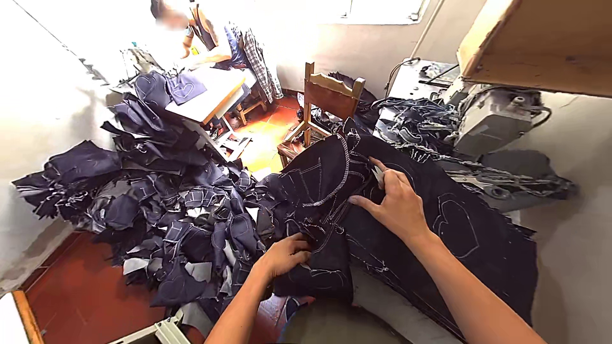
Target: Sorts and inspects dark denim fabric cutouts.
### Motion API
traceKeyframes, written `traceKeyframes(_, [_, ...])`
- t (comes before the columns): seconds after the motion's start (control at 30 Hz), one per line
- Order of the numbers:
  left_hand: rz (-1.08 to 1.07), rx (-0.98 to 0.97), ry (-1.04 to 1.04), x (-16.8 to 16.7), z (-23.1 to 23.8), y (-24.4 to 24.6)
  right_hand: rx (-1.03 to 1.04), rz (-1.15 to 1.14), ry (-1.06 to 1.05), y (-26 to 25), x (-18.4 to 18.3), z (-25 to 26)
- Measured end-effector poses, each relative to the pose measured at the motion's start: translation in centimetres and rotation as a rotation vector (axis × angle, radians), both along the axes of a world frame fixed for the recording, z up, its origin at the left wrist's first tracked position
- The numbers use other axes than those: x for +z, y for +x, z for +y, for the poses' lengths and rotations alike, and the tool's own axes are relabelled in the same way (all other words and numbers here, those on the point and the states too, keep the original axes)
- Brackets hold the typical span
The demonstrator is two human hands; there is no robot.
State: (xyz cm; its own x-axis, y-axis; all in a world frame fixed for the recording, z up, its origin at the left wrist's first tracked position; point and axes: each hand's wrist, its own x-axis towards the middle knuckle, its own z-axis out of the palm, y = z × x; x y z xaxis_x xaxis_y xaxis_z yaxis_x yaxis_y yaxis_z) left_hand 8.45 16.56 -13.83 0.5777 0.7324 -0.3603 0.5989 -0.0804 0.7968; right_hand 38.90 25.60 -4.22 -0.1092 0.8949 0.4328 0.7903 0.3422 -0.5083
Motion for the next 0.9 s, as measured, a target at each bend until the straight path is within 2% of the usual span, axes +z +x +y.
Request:
traceKeyframes(0.1, [-0.270,0.152,0.058,1.0,-2.3,-0.9,0.099,0.016,-0.074,1.0,-0.2,0.7])
traceKeyframes(0.17, [-0.416,0.228,0.099,3.8,-3.5,-1.1,0.120,0.037,-0.133,1.4,0.6,0.8])
traceKeyframes(0.23, [-0.303,0.203,0.273,8.2,-4.0,-1.4,0.078,0.077,-0.111,1.6,1.3,0.6])
traceKeyframes(0.33, [-0.039,0.094,0.464,13.3,-3.9,-1.8,-0.085,-0.004,0.106,1.6,3.9,-0.8])
traceKeyframes(0.4, [0.067,0.040,0.522,15.1,-3.5,-1.9,-0.091,-0.102,0.036,1.3,7.1,-4.0])
traceKeyframes(0.47, [0.182,-0.018,0.488,16.5,-2.9,-2.0,-0.022,-0.269,-0.129,0.1,8.2,-7.9])
traceKeyframes(0.57, [0.404,-0.151,0.358,18.7,-1.7,-1.5,0.064,-0.484,-0.190,-2.7,6.8,-12.5])
traceKeyframes(0.67, [0.565,-0.279,0.265,20.6,-0.8,-0.4,0.058,-0.612,0.013,-4.4,4.2,-13.5])
traceKeyframes(0.8, [0.633,-0.316,0.244,21.9,-0.3,0.5,0.018,-0.630,0.250,-6.1,2.0,-13.1])
traceKeyframes(0.9, [0.615,-0.325,0.242,22.0,-0.2,0.6,-0.058,-0.574,0.315,-6.8,0.6,-12.8])
